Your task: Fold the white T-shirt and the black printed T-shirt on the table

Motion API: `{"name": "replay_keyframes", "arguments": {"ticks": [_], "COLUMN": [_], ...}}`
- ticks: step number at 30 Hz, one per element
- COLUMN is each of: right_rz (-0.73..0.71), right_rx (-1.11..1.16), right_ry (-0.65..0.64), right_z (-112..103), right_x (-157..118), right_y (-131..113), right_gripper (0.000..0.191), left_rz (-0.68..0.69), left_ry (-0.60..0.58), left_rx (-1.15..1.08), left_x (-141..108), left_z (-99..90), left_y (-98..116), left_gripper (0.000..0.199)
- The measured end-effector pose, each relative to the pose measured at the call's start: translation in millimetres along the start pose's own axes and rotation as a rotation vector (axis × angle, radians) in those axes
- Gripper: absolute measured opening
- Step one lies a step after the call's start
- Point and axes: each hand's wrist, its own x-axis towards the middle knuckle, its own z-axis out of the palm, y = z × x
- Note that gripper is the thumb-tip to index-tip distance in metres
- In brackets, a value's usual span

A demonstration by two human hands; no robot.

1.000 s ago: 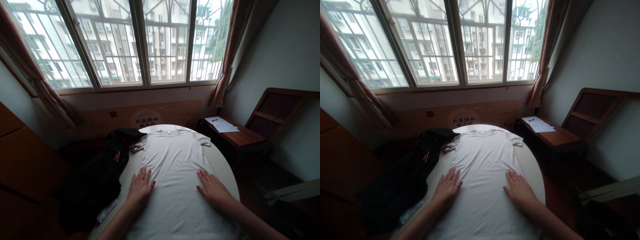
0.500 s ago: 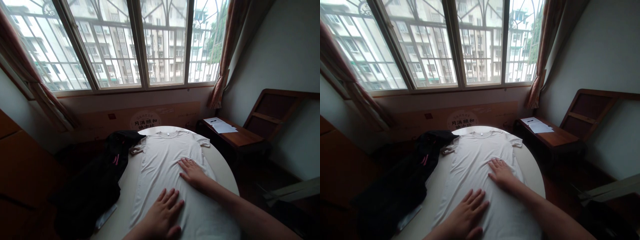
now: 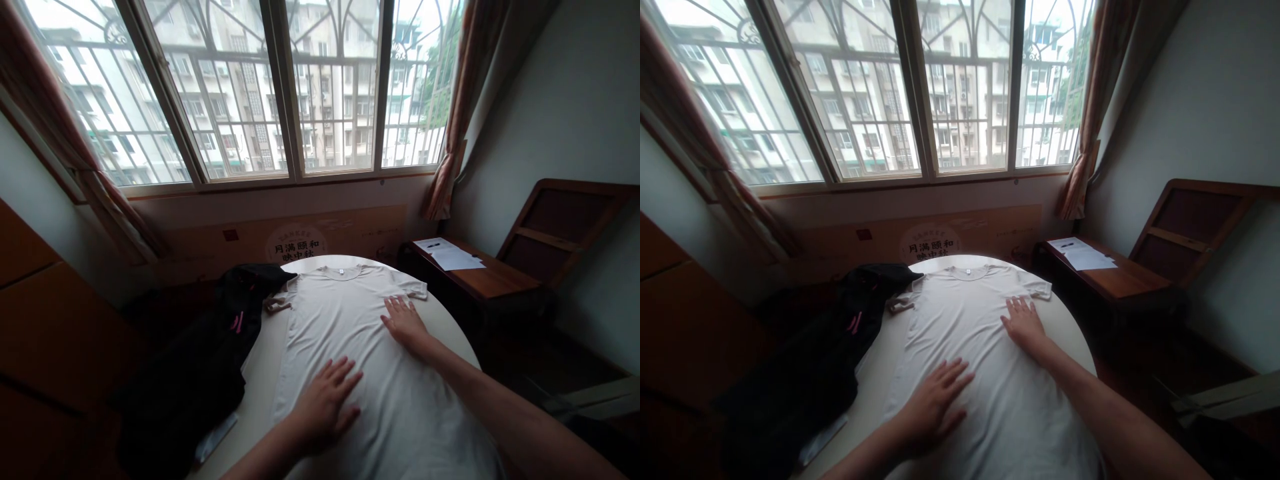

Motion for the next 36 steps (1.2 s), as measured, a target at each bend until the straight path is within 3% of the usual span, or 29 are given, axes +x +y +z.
{"name": "replay_keyframes", "arguments": {"ticks": [3, 6, 10, 15, 20, 23, 26, 29, 32, 36], "right_rz": [-0.189, -0.445, -0.771, -1.032, -1.114, -1.168, -1.195, -1.088, -0.899, -0.797], "right_rx": [0.103, 0.180, 0.275, 0.384, 0.463, 0.529, 0.598, 0.602, 0.490, 0.327], "right_ry": [-0.085, -0.161, -0.226, -0.210, -0.169, -0.261, -0.265, -0.161, -0.139, -0.228], "right_z": [0.7, 0.0, -10.8, -17.0, 18.9, 32.9, 20.1, -9.0, -26.4, -16.5], "right_x": [-30.9, -70.8, -118.2, -159.2, -181.8, -183.5, -175.2, -156.3, -130.0, -99.6], "right_y": [-41.8, -67.8, -67.6, -52.4, -49.5, -50.7, -53.6, -56.0, -56.1, -54.3], "right_gripper": [0.072, 0.075, 0.074, 0.066, 0.050, 0.047, 0.038, 0.036, 0.054, 0.074], "left_rz": [-0.336, -0.527, -0.578, -0.559, -0.523, -0.360, -0.157, -0.112, -0.130, -0.096], "left_ry": [0.137, 0.108, 0.101, 0.104, 0.091, -0.005, -0.092, -0.074, -0.022, 0.014], "left_rx": [0.103, 0.171, 0.199, 0.209, 0.243, 0.216, 0.144, 0.136, 0.173, 0.204], "left_x": [43.6, 72.9, 75.5, 66.4, 57.0, 36.2, 3.7, -31.1, -60.3, -88.3], "left_z": [-7.3, -6.6, 0.3, -0.5, -9.1, -5.1, 8.2, 20.3, 24.4, 20.3], "left_y": [-38.6, -81.5, -119.3, -134.0, -116.4, -85.7, -53.4, -32.5, -22.0, -7.9], "left_gripper": [0.058, 0.058, 0.058, 0.059, 0.058, 0.061, 0.068, 0.070, 0.070, 0.076]}}
